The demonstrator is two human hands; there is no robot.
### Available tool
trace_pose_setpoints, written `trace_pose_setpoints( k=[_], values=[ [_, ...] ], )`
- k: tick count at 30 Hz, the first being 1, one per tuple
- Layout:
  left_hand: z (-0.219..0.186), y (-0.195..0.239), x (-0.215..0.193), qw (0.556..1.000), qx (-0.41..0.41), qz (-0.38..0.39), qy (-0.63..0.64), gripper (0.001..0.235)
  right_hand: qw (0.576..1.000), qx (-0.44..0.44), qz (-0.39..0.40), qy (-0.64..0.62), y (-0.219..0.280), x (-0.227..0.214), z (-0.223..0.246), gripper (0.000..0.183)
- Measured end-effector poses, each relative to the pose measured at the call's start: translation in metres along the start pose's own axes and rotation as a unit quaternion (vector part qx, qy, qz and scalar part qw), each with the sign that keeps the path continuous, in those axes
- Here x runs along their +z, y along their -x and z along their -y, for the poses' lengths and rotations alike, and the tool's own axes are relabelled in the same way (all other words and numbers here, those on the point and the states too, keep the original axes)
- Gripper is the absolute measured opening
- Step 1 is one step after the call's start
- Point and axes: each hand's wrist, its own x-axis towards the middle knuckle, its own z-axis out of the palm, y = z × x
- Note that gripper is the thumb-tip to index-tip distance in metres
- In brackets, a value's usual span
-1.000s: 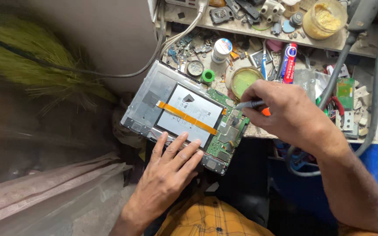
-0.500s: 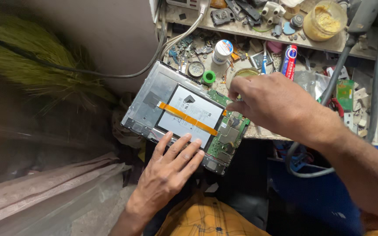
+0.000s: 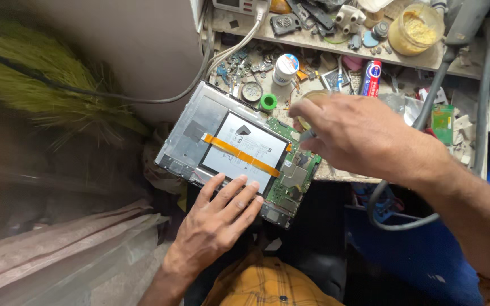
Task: The person uses a soldering iron to work on a disassembled electronic device, likely a tablet or laptop, on a cluttered workbench. They repeatedly apply heat to specific points on the circuit board and ribbon cable, occasionally using a small orange tool to adjust components.
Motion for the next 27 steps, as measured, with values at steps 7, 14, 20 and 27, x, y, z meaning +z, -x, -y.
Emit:
trace_pose_setpoints(
  k=[7,14,20,27],
  values=[
    [-0.002,-0.003,-0.004,1.000,-0.006,-0.001,0.003,0.034,0.995,0.053,0.075,0.025,0.002,0.004,-0.003,0.045],
    [-0.002,-0.003,-0.003,1.000,-0.012,0.003,0.004,0.033,0.967,0.140,0.212,0.034,0.005,0.011,-0.008,0.040],
    [-0.003,-0.004,-0.004,1.000,-0.012,0.007,0.001,0.034,0.986,0.095,0.139,0.010,0.000,0.006,-0.002,0.045],
    [-0.003,-0.004,-0.005,1.000,-0.010,0.010,0.004,0.035,0.994,0.054,0.077,-0.047,0.001,0.001,0.001,0.045]
  ],
)
